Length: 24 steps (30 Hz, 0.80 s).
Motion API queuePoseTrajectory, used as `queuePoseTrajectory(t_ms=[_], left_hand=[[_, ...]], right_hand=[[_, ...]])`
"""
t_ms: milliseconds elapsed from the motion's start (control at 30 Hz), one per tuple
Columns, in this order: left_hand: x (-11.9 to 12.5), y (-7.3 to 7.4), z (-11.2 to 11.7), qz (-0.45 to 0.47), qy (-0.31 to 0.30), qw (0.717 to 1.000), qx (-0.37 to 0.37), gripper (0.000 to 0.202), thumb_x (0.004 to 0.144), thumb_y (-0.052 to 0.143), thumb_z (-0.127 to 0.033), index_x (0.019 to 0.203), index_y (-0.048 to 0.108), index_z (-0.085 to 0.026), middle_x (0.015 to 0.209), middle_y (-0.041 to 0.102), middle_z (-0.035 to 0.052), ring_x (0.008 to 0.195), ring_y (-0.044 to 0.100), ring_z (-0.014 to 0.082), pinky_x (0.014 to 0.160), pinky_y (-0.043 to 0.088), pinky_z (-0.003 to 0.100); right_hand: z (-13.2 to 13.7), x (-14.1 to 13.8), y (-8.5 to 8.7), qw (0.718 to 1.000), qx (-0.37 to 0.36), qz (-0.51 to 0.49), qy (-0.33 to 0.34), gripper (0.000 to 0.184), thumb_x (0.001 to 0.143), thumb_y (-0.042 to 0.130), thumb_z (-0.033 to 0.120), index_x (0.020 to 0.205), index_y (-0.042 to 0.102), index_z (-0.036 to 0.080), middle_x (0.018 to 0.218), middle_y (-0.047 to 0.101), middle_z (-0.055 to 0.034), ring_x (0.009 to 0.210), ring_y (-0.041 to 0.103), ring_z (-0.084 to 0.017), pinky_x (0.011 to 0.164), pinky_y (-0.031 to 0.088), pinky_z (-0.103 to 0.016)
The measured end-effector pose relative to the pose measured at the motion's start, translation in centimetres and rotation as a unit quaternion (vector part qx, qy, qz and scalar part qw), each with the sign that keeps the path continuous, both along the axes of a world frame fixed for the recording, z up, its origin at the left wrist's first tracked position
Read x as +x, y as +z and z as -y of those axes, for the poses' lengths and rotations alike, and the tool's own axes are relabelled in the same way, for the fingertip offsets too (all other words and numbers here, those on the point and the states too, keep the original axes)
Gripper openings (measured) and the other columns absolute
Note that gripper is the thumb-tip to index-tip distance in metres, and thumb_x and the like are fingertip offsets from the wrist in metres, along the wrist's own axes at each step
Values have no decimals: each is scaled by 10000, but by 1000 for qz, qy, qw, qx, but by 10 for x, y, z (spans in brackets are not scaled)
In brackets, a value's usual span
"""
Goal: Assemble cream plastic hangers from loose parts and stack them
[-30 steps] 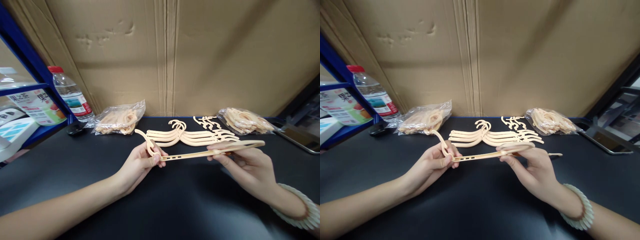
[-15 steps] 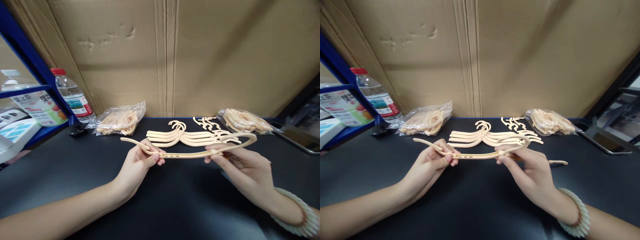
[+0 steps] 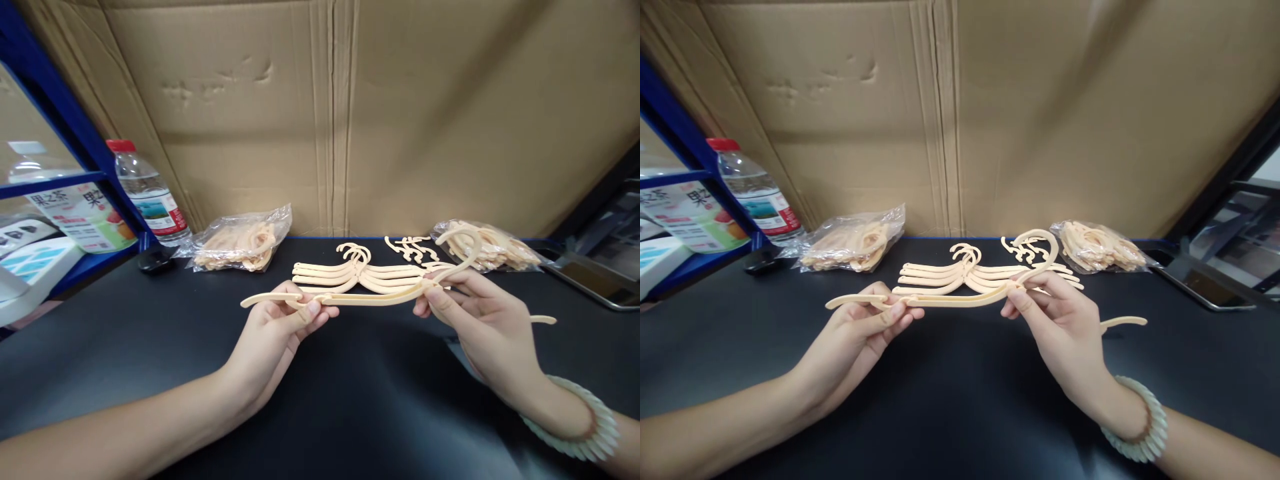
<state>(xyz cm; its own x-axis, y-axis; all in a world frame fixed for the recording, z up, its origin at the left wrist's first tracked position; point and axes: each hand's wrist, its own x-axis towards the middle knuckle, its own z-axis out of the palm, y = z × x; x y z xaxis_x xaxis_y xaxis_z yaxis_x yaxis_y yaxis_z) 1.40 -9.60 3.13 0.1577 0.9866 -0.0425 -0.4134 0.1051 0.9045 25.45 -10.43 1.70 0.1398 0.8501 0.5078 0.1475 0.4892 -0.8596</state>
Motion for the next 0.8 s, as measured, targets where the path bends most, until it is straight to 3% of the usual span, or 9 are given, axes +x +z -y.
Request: queuePoseTrajectory(t_ms=[200,300,400,467,533,600,633,700,800], left_hand=[[-1,-1,-1,-38,19,999,-3,294,640,863,-229,677,587,-136,747,688,8,741,710,148,688,574,170],[1,-2,4,-73,7,996,-51,222,740,784,-266,795,619,-127,865,710,54,707,703,135,669,578,187],[5,-2,16,-158,-86,979,-100,172,860,641,-297,892,587,-137,908,709,81,633,690,133,590,573,217],[4,-3,25,-251,-165,953,-15,129,896,573,-280,883,574,-152,843,698,60,613,677,145,564,567,244],[1,-5,29,-365,-188,890,199,83,909,531,-212,905,597,-161,862,689,55,718,675,168,653,573,288],[-3,-8,27,-459,-151,764,426,160,909,500,-120,1008,614,-172,1025,676,73,954,632,215,829,543,353],[-5,-10,23,-495,-128,699,500,218,909,484,-84,1064,607,-174,1121,652,83,1065,580,243,894,513,387],[-8,-13,15,-552,-98,612,558,263,916,461,-57,1121,588,-162,1198,617,98,1120,524,272,905,494,415],[-10,-14,5,-607,-100,575,539,262,920,424,-41,1092,590,-150,1099,635,94,969,569,244,806,516,388]], right_hand=[[2,-5,3,1000,3,3,-7,152,824,729,314,859,646,191,726,660,-20,634,666,-150,616,589,-233],[-4,-1,4,1000,-15,-7,2,234,790,758,362,840,615,184,721,664,-25,631,680,-166,629,597,-261],[-13,8,3,999,-47,-9,-8,342,730,796,420,850,580,184,729,675,-36,653,684,-187,642,587,-286],[-17,12,2,997,-73,9,-13,391,704,807,446,868,557,194,713,674,-33,668,676,-193,621,565,-277],[-19,14,-1,996,-84,38,-17,406,689,814,449,867,542,205,722,665,-25,693,666,-193,595,537,-258],[-20,13,-5,994,-79,70,-15,387,690,807,446,826,532,209,743,645,-17,699,654,-186,571,509,-247],[-20,12,-7,993,-77,87,-9,370,701,796,441,806,528,209,752,636,-14,693,646,-181,564,496,-247],[-20,9,-11,989,-75,129,16,308,750,752,419,782,533,205,755,624,-10,658,617,-160,556,469,-252],[-19,7,-15,974,-73,203,62,194,806,697,343,772,573,198,744,616,-2,613,561,-135,549,435,-256]])
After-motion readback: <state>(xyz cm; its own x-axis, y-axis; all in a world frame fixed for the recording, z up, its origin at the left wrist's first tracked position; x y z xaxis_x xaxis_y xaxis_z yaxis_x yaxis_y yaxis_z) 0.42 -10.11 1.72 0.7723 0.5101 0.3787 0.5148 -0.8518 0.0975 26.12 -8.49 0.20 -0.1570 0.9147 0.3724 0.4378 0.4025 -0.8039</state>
